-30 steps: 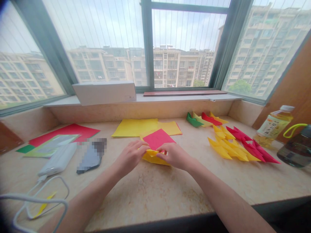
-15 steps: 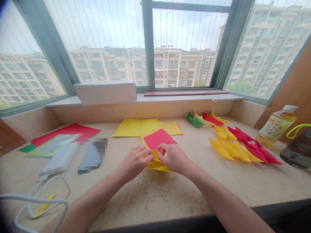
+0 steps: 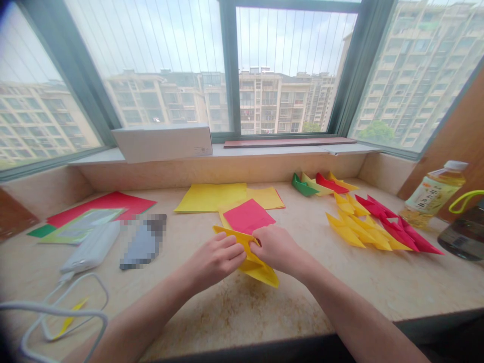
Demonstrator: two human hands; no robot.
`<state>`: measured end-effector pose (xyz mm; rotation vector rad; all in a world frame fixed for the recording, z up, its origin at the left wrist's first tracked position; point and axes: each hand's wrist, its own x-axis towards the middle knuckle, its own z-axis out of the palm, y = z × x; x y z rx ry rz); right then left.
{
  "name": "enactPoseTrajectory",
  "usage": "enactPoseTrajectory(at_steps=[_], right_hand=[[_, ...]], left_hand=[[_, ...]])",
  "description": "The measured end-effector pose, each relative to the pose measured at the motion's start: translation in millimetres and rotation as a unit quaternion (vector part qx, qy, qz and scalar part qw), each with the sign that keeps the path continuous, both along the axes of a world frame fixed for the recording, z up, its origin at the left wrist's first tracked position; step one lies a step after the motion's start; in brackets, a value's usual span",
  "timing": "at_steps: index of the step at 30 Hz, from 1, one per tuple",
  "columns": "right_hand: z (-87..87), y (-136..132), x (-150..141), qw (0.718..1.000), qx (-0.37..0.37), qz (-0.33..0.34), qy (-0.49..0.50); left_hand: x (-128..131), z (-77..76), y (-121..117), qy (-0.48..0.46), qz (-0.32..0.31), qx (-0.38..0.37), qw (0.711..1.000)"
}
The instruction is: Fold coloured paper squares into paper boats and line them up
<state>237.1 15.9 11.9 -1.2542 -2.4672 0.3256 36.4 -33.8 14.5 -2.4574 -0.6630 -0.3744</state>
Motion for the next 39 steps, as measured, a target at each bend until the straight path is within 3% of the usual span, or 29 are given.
enactPoseTrajectory(at_steps=[3, 5, 8, 11, 14, 16, 18, 23, 28, 30, 34, 39], right_hand=[[2.1, 0.4, -0.1, 0.999, -0.012, 0.003, 0.048], [4.8, 2.1, 0.2, 0.995, -0.022, -0.012, 0.1], [7.5, 4.9, 0.1, 0.982, -0.023, -0.04, 0.183], [5.3, 5.1, -2.7, 0.971, -0.003, -0.069, 0.229], [-0.8, 1.1, -9.2, 0.965, 0.006, -0.078, 0.249], [-4.8, -3.3, -14.5, 0.964, -0.003, -0.058, 0.259], [-7.4, -7.5, -19.2, 0.965, -0.016, -0.026, 0.26], [-8.7, -10.1, -22.4, 0.968, -0.059, 0.005, 0.243], [-8.2, -7.5, -20.3, 0.948, -0.158, 0.005, 0.278], [-7.6, -6.6, -19.7, 0.94, -0.175, 0.013, 0.291], [-6.0, -2.7, -17.3, 0.946, -0.147, 0.016, 0.287], [-7.6, 0.2, -15.1, 0.966, -0.082, -0.032, 0.241]], left_hand=[[-3.8, 3.9, -0.2, -0.036, 0.01, -0.014, 0.999], [-6.9, 4.9, 0.7, -0.121, 0.027, -0.03, 0.992], [-9.3, 2.9, 3.0, -0.286, 0.047, -0.059, 0.955], [-6.2, -1.8, 5.5, -0.419, 0.064, -0.123, 0.898], [0.4, -6.0, 7.4, -0.525, 0.088, -0.267, 0.803], [4.3, -7.5, 8.1, -0.555, 0.087, -0.375, 0.738], [6.8, -8.0, 8.3, -0.56, 0.092, -0.429, 0.703], [7.0, -9.3, 9.7, -0.542, 0.122, -0.424, 0.715], [3.7, -12.0, 13.8, -0.55, 0.113, -0.469, 0.682], [2.7, -11.5, 13.8, -0.541, 0.115, -0.477, 0.683], [4.7, -9.5, 9.5, -0.501, 0.128, -0.476, 0.711], [9.4, -8.4, 3.9, -0.472, 0.105, -0.488, 0.726]])
